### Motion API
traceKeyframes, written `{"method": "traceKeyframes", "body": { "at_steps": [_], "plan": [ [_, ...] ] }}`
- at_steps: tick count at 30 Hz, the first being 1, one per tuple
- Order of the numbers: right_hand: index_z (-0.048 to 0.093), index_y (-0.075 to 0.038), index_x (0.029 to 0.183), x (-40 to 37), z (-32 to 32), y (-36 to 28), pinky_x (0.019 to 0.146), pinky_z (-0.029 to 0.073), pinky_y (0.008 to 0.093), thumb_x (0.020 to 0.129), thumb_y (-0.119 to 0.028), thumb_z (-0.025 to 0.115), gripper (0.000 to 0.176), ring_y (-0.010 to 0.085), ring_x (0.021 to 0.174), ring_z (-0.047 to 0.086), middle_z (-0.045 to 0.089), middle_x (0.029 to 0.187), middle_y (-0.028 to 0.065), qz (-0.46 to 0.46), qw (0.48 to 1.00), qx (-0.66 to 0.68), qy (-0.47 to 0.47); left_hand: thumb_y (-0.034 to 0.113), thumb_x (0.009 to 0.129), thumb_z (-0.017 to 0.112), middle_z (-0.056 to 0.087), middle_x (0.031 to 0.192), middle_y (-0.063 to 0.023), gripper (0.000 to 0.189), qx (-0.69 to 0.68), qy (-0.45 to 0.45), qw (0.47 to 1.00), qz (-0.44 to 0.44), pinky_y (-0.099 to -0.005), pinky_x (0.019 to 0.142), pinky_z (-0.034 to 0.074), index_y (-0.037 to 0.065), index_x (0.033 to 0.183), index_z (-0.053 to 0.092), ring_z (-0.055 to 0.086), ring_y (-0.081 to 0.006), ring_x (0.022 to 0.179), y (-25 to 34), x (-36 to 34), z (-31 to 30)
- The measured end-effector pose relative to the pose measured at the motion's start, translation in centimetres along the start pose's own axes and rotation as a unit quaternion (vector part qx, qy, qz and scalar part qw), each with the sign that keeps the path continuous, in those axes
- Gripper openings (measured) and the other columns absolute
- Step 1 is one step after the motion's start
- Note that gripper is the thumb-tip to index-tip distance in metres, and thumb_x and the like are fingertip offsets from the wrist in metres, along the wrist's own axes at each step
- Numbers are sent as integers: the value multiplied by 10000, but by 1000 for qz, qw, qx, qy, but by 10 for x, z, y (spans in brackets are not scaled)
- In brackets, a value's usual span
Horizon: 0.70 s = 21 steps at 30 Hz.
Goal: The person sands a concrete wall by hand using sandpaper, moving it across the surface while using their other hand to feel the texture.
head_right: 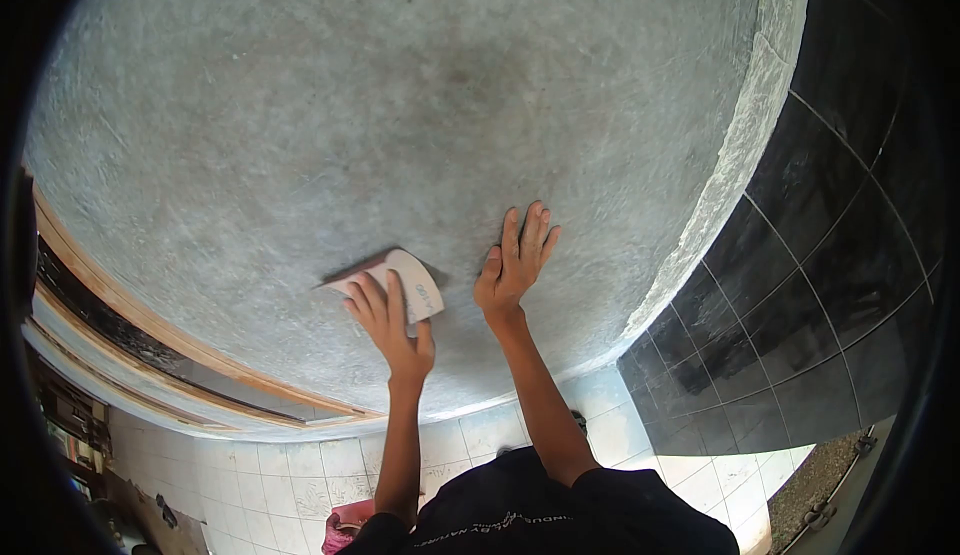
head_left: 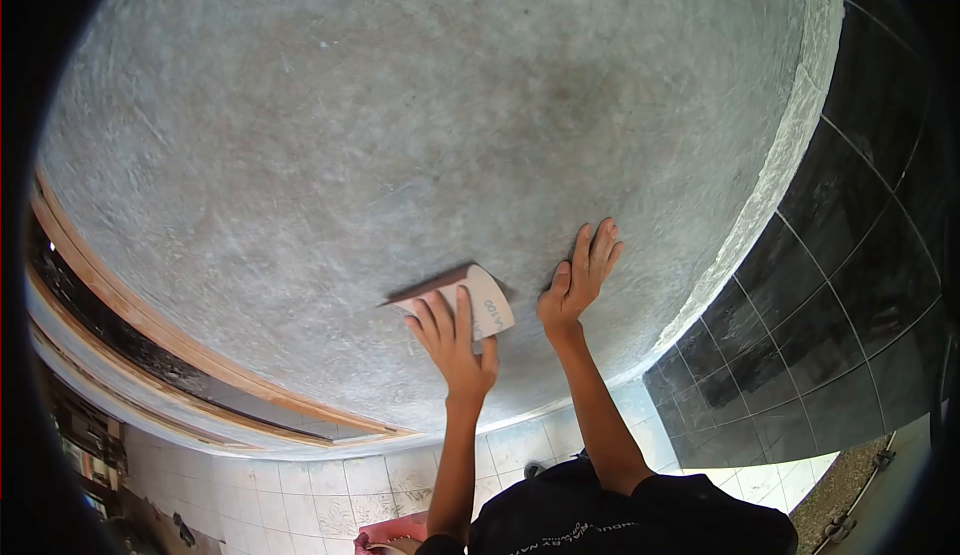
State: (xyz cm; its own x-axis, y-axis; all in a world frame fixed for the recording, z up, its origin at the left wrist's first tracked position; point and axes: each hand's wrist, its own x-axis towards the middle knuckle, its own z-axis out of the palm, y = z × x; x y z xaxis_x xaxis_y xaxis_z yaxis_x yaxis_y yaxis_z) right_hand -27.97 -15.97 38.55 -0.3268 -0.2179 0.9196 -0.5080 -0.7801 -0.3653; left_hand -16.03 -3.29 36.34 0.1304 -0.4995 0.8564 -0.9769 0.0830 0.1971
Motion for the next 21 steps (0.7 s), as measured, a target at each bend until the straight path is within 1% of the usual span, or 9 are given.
{"method": "traceKeyframes", "body": {
  "at_steps": [3,7,9,10,12,13,16,18,21],
  "plan": [
    [422,-8,1439,1,-3,-2,1179,47,542,1035,-271,309,496,338,1469,206,288,1556,194,8,1000,-15,-26,318,891,483,149,1584,-251,662,-8,-22,1000,-3,-617,1138,-32,51,1486,368,22,-444,1474,9,-10,13],
    [375,-9,1465,13,-21,-24,1176,49,548,1038,-285,297,514,347,1471,195,264,1564,200,48,996,-12,-80,289,856,535,147,1593,-230,688,-24,-26,999,30,-601,1143,-54,89,1494,370,6,-416,1483,22,36,-3],
    [360,-3,1471,25,-31,-47,1169,51,560,1039,-293,297,524,365,1461,221,297,1548,209,128,977,164,-36,266,835,564,190,1593,-185,695,-22,-48,997,57,-601,1146,-14,107,1488,388,58,-384,1486,37,61,-11],
    [360,-3,1471,29,-37,-51,1169,51,560,1039,-293,297,524,365,1461,221,297,1548,209,129,978,161,-35,243,813,594,233,1593,-139,705,-18,-72,994,82,-600,1150,27,125,1482,405,111,-352,1489,44,71,-15],
    [405,-25,1455,32,-49,-55,1163,58,571,1038,-309,307,514,365,1446,264,335,1528,215,-36,992,108,-53,221,827,581,249,1592,-107,659,-26,-101,987,125,-577,1156,54,142,1464,435,137,-317,1489,54,93,-23],
    [405,-25,1455,31,-47,-54,1163,58,571,1038,-309,307,514,365,1446,264,335,1528,215,-34,992,106,-56,198,841,567,265,1591,-75,616,-32,-128,977,165,-554,1163,82,159,1447,465,164,-282,1488,56,100,-23],
    [502,-123,1415,22,-25,-36,1155,62,594,1029,-366,338,485,345,1441,284,341,1523,219,-32,977,103,-183,209,877,576,297,1575,-95,535,-38,-162,970,175,-578,1153,123,140,1404,518,196,-307,1478,39,94,-27],
    [498,-127,1419,15,-20,-25,1151,62,604,1024,-379,353,491,343,1448,265,317,1537,214,-72,979,60,-182,201,866,599,307,1571,-98,536,-38,-170,967,186,-574,1151,131,141,1395,531,206,-309,1476,22,92,-32],
    [478,-128,1433,18,-11,-7,1143,64,618,1019,-413,364,516,349,1457,233,279,1556,208,-142,977,-33,-158,183,870,596,330,1562,-92,492,13,-106,981,164,-492,1172,101,169,1362,574,206,-264,1480,-3,68,-37]
  ]
}}
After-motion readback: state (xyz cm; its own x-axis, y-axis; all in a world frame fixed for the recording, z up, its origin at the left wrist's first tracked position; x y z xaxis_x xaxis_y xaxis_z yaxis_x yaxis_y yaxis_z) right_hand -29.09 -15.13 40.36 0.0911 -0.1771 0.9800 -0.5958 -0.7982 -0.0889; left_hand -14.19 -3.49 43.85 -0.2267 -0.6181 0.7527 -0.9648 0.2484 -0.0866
